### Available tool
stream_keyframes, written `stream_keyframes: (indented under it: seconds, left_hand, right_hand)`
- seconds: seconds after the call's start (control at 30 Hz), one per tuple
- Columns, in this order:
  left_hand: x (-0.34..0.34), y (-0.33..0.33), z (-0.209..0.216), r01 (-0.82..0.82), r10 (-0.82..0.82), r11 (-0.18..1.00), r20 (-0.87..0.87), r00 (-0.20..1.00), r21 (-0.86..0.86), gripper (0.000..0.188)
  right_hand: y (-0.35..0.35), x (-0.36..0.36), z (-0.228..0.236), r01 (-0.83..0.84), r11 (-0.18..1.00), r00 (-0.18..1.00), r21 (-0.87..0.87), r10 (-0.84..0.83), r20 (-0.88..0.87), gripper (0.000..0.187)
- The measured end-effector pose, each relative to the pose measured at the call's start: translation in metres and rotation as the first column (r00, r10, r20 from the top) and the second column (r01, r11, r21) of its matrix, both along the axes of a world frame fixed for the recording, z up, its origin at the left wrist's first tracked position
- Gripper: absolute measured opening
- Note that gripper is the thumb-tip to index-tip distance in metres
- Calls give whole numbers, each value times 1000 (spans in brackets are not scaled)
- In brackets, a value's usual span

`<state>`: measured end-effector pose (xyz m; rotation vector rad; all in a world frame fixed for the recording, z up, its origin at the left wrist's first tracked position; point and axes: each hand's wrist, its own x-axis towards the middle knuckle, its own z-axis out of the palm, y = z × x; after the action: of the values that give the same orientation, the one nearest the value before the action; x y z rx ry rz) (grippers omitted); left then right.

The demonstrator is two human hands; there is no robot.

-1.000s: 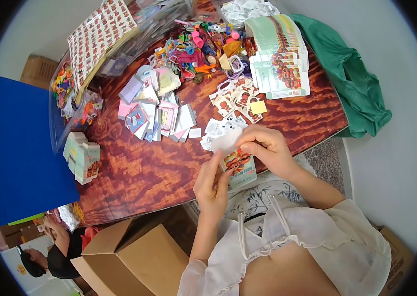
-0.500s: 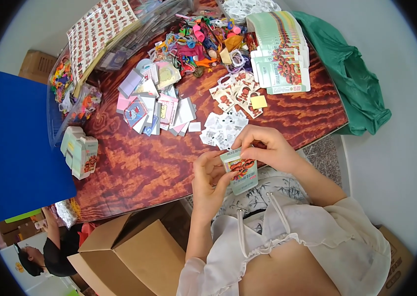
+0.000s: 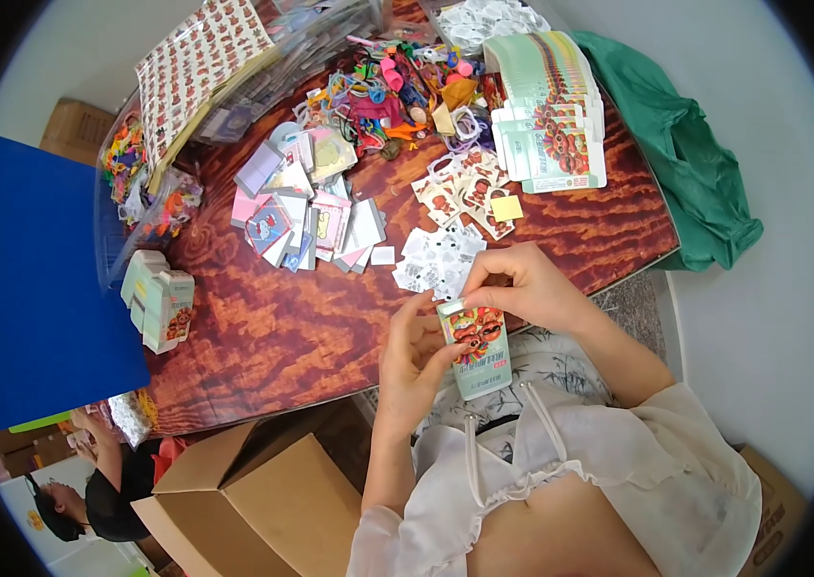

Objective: Packaging small decorative stickers or cards into individual plastic sleeves.

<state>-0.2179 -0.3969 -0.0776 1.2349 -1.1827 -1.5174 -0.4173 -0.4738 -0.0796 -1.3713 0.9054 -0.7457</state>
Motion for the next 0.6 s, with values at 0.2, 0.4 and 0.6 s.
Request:
stream_keyframes:
  seconds: [0.2,0.4,0.6]
  left_hand:
    - [1,1,-8,-20,21,999,-39,999,24,67]
    - [9,0,-10,-15,19,999,-125,992,32,46]
    - [28,-14,-8,-45,90,992,-429,899,115,59]
  right_hand:
    - [6,-9,-7,-47,983,998,-176,54,36,11]
    - [20,-10,-10,-52,953,999,-297,50,-13,24]
    - [3,-1,-32,-36,886,870,462,-199,450,18]
